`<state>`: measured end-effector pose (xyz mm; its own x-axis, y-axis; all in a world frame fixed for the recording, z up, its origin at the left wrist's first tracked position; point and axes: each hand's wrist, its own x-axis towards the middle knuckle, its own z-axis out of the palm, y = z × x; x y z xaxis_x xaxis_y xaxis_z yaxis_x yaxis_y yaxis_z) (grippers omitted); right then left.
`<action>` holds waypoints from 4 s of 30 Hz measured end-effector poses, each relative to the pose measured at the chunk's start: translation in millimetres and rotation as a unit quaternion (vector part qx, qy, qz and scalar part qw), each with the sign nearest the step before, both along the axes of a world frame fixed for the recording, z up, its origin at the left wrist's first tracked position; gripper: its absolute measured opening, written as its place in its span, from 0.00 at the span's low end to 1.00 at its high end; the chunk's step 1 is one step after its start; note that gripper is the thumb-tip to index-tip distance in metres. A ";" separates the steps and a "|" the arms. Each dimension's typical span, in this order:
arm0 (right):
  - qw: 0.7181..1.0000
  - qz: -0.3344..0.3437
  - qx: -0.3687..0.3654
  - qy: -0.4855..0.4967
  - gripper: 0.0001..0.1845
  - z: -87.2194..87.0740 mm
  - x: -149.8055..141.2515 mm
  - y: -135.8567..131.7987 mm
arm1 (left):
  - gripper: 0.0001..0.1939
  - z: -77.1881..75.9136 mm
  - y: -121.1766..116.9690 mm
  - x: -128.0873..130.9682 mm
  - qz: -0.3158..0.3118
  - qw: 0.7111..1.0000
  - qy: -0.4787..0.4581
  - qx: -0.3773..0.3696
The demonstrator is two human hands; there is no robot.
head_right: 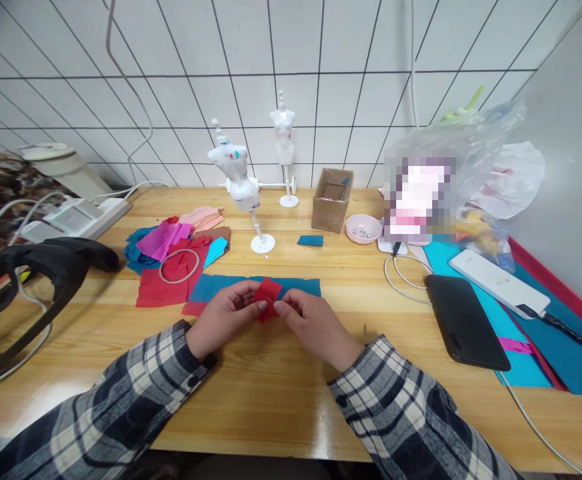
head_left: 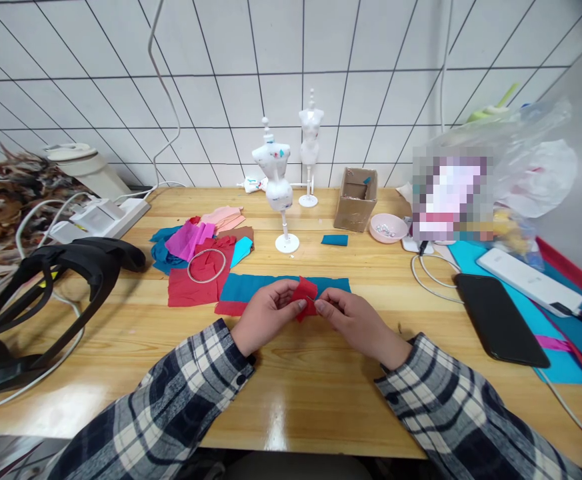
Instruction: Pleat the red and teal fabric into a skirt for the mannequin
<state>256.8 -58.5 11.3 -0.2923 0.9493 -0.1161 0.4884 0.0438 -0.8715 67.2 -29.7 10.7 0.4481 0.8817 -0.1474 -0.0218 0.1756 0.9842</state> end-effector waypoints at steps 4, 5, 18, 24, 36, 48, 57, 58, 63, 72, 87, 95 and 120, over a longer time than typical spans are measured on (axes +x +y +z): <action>1.000 -0.001 -0.001 -0.001 0.15 0.4 -0.1 0.4 | 0.17 -0.3 -0.3 0.4 0.005 1.000 -0.011 0.007; 1.000 -0.001 -0.001 -0.001 0.15 0.5 0.0 0.5 | 0.17 -0.3 -0.4 0.3 0.003 1.000 -0.011 0.006; 1.000 0.009 -0.023 -0.008 0.17 0.4 -0.8 -1.2 | 0.16 1.5 -0.9 0.8 -0.006 1.000 0.008 0.025; 1.000 0.008 -0.026 0.001 0.17 1.2 -1.4 -1.1 | 0.15 -1.7 -1.3 0.9 -0.007 1.000 0.007 0.018; 1.000 0.015 0.001 -0.016 0.17 -5.9 0.8 1.2 | 0.15 -1.9 -1.9 0.3 -0.019 0.999 0.019 0.038; 1.000 0.015 -0.005 0.004 0.18 -7.0 2.0 1.3 | 0.17 -4.5 -1.4 -1.4 -0.033 0.997 0.043 0.055; 0.999 0.030 0.004 0.013 0.18 -7.5 2.2 1.7 | 0.18 -8.3 -1.5 -2.1 -0.025 0.995 0.064 0.070; 0.999 0.031 0.008 0.010 0.18 -8.0 2.2 1.9 | 0.18 -8.5 -1.6 -2.0 -0.025 0.995 0.067 0.071; 0.999 0.033 0.022 0.004 0.18 -8.9 2.4 2.9 | 0.17 -7.7 -2.5 -0.9 -0.026 0.995 0.059 0.072; 0.999 0.036 0.018 0.005 0.17 -6.6 2.6 2.2 | 0.16 -7.6 -2.5 -1.6 -0.022 0.995 0.064 0.071; 0.998 0.041 0.020 0.033 0.17 -7.0 1.6 1.9 | 0.13 -6.5 -5.5 -0.1 -0.033 0.980 0.126 0.148; 0.999 0.040 0.013 0.027 0.16 -7.3 1.7 3.5 | 0.13 -7.4 -4.5 0.1 -0.035 0.980 0.118 0.156; 0.999 0.037 0.010 0.003 0.15 -5.9 3.5 3.3 | 0.18 -4.0 -6.2 0.0 -0.055 0.992 0.056 0.098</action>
<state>260.3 -55.1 5.4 -0.3626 0.9271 -0.0956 0.4781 0.0970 -0.8729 67.3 -35.9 6.8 0.5337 0.8451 -0.0320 0.0981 -0.0242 0.9949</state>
